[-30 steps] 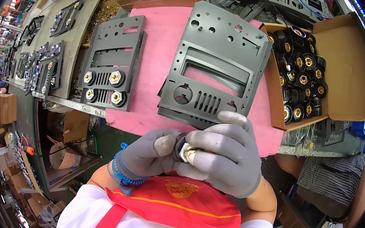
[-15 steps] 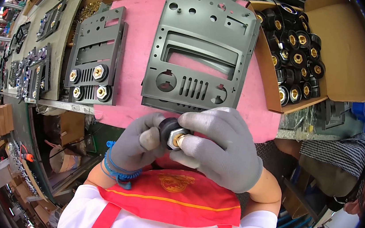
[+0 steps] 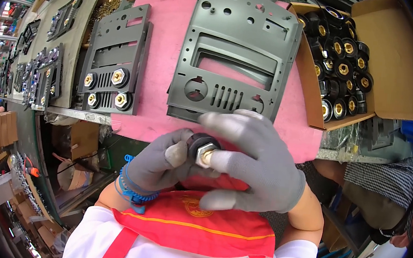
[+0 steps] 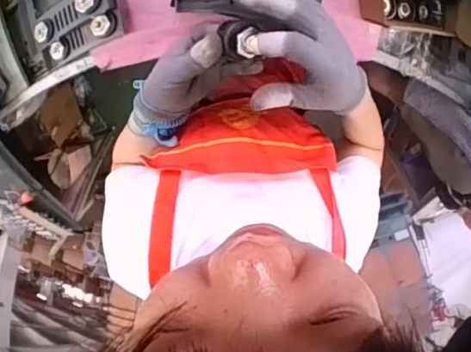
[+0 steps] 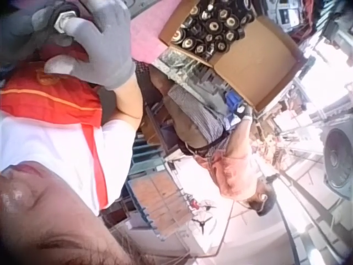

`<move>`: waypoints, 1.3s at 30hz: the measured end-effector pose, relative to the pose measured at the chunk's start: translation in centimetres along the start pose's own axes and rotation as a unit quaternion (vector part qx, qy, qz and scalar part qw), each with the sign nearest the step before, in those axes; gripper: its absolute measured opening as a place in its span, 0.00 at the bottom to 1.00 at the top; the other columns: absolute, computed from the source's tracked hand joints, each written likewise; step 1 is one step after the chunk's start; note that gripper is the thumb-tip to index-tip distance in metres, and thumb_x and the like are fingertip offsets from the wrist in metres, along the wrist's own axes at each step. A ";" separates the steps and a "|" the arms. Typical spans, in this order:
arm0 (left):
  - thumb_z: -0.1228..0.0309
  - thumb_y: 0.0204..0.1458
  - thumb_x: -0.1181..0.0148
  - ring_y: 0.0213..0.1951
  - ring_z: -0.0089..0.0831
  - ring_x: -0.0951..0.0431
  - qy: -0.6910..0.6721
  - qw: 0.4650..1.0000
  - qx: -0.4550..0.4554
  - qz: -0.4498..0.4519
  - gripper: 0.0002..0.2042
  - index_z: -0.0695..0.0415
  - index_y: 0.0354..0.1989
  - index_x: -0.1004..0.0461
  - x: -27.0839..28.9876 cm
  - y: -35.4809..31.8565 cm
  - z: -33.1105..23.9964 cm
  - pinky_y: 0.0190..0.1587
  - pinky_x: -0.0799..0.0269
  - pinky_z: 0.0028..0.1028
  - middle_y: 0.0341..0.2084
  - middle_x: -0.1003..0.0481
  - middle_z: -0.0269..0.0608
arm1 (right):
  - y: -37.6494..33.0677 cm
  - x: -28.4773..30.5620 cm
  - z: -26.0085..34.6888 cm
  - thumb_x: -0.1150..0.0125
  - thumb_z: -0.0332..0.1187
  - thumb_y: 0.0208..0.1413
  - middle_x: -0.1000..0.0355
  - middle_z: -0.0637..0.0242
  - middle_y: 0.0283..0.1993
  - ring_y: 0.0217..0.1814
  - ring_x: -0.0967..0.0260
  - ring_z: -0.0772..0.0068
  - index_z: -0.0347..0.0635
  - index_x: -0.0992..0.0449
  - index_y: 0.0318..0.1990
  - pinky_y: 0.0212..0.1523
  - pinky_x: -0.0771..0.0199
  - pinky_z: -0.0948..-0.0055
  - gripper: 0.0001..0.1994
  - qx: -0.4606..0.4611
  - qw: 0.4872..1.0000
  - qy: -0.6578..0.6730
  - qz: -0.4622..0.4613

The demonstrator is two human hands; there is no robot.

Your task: Assembling components into metal enclosures at a factory workbench, including installing connectors and sorting parts.

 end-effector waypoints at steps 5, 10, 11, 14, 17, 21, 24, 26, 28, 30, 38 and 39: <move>0.56 0.62 0.43 0.53 0.31 0.27 0.036 0.999 -0.015 -0.032 0.21 0.65 0.50 0.32 -0.2 0.0 0.1 0.60 0.31 0.37 0.48 0.28 0.42 | 0.2 -0.5 1.5 0.23 0.34 0.38 0.26 0.59 0.49 0.43 0.25 0.59 0.46 0.27 0.40 0.44 0.26 0.58 0.21 0.014 0.994 -0.105 -0.042; 0.51 0.63 0.48 0.54 0.34 0.27 -0.087 0.993 0.076 0.037 0.27 0.65 0.55 0.35 -0.7 0.1 -0.2 0.62 0.33 0.38 0.51 0.29 0.45 | 1.0 0.0 1.8 0.25 0.35 0.41 0.24 0.60 0.46 0.44 0.25 0.62 0.45 0.27 0.40 0.52 0.28 0.55 0.19 0.063 0.989 -0.135 -0.011; 0.50 0.63 0.49 0.55 0.34 0.28 -0.081 0.994 0.067 0.036 0.28 0.65 0.56 0.35 -0.7 0.2 -0.2 0.62 0.33 0.38 0.52 0.30 0.45 | 1.1 0.1 1.6 0.25 0.36 0.41 0.24 0.59 0.46 0.44 0.25 0.60 0.45 0.27 0.41 0.53 0.28 0.54 0.19 0.074 0.990 -0.115 -0.016; 0.43 0.56 0.43 0.60 0.37 0.30 -0.024 0.997 0.072 -0.004 0.41 0.69 0.64 0.43 -0.4 0.3 -0.3 0.63 0.33 0.39 0.57 0.33 0.48 | 1.4 -0.5 1.0 0.25 0.36 0.42 0.25 0.55 0.48 0.44 0.25 0.55 0.45 0.29 0.42 0.55 0.29 0.51 0.21 0.016 0.996 -0.086 -0.035; 0.42 0.54 0.42 0.60 0.36 0.30 -0.037 0.998 0.039 0.013 0.42 0.67 0.64 0.43 -0.2 0.4 -0.1 0.63 0.33 0.40 0.57 0.33 0.48 | 1.5 -1.3 0.7 0.25 0.37 0.43 0.27 0.50 0.50 0.48 0.27 0.50 0.44 0.30 0.44 0.55 0.30 0.50 0.23 0.039 0.996 -0.077 -0.029; 0.44 0.55 0.41 0.59 0.34 0.29 -0.021 1.000 0.007 -0.019 0.40 0.68 0.62 0.41 0.3 0.5 0.3 0.64 0.34 0.39 0.57 0.32 0.46 | 2.3 -0.7 -0.8 0.27 0.30 0.46 0.30 0.48 0.54 0.47 0.26 0.54 0.43 0.30 0.43 0.51 0.26 0.58 0.19 0.050 0.987 0.077 -0.133; 0.46 0.56 0.41 0.58 0.33 0.28 -0.012 0.999 0.002 -0.049 0.37 0.68 0.60 0.38 0.6 0.7 0.7 0.64 0.34 0.39 0.57 0.32 0.46 | 3.4 -0.8 -2.9 0.34 0.25 0.53 0.29 0.54 0.53 0.48 0.27 0.59 0.39 0.31 0.41 0.47 0.26 0.66 0.12 -0.194 0.960 -0.075 -0.186; 0.47 0.56 0.40 0.57 0.32 0.28 -0.009 0.998 0.000 -0.059 0.35 0.68 0.59 0.37 0.8 0.8 1.0 0.64 0.34 0.40 0.57 0.32 0.45 | 4.4 -1.3 -4.2 0.35 0.25 0.53 0.28 0.57 0.52 0.46 0.27 0.63 0.37 0.32 0.40 0.46 0.27 0.70 0.11 -0.190 0.957 -0.091 -0.197; 0.49 0.57 0.40 0.56 0.31 0.27 -0.013 0.998 -0.009 -0.063 0.33 0.67 0.58 0.36 1.0 0.8 1.2 0.64 0.34 0.40 0.56 0.31 0.45 | 4.7 -1.3 -4.6 0.35 0.25 0.53 0.28 0.58 0.50 0.42 0.28 0.64 0.36 0.32 0.39 0.44 0.27 0.70 0.11 -0.142 0.961 -0.122 -0.202; 0.50 0.57 0.40 0.56 0.32 0.27 -0.018 0.997 -0.031 -0.066 0.32 0.66 0.58 0.35 1.0 0.8 1.2 0.63 0.33 0.40 0.56 0.31 0.45 | 4.5 -1.0 -4.3 0.35 0.24 0.52 0.28 0.57 0.49 0.41 0.29 0.63 0.36 0.32 0.39 0.44 0.28 0.69 0.11 -0.164 0.964 -0.073 -0.198; 0.55 0.59 0.40 0.59 0.34 0.30 -0.018 0.997 -0.022 -0.078 0.34 0.69 0.64 0.42 0.5 1.0 0.6 0.63 0.35 0.35 0.57 0.32 0.47 | 1.4 0.4 -1.1 0.34 0.21 0.50 0.29 0.50 0.56 0.53 0.29 0.60 0.38 0.33 0.39 0.55 0.31 0.68 0.14 -0.170 0.983 0.023 -0.059; 0.55 0.58 0.39 0.59 0.34 0.30 -0.017 0.998 -0.020 -0.064 0.35 0.69 0.64 0.42 0.5 1.0 0.5 0.63 0.35 0.34 0.58 0.32 0.47 | 1.2 0.3 -1.1 0.33 0.22 0.50 0.29 0.50 0.56 0.53 0.29 0.60 0.38 0.33 0.40 0.55 0.31 0.67 0.14 -0.170 0.984 0.023 -0.047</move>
Point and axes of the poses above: each hand's wrist, its own y-axis towards the middle knuckle, its own x-axis out of the back of the hand, z = x × y, the point moved 1 cm from there along y, towards the middle knuckle
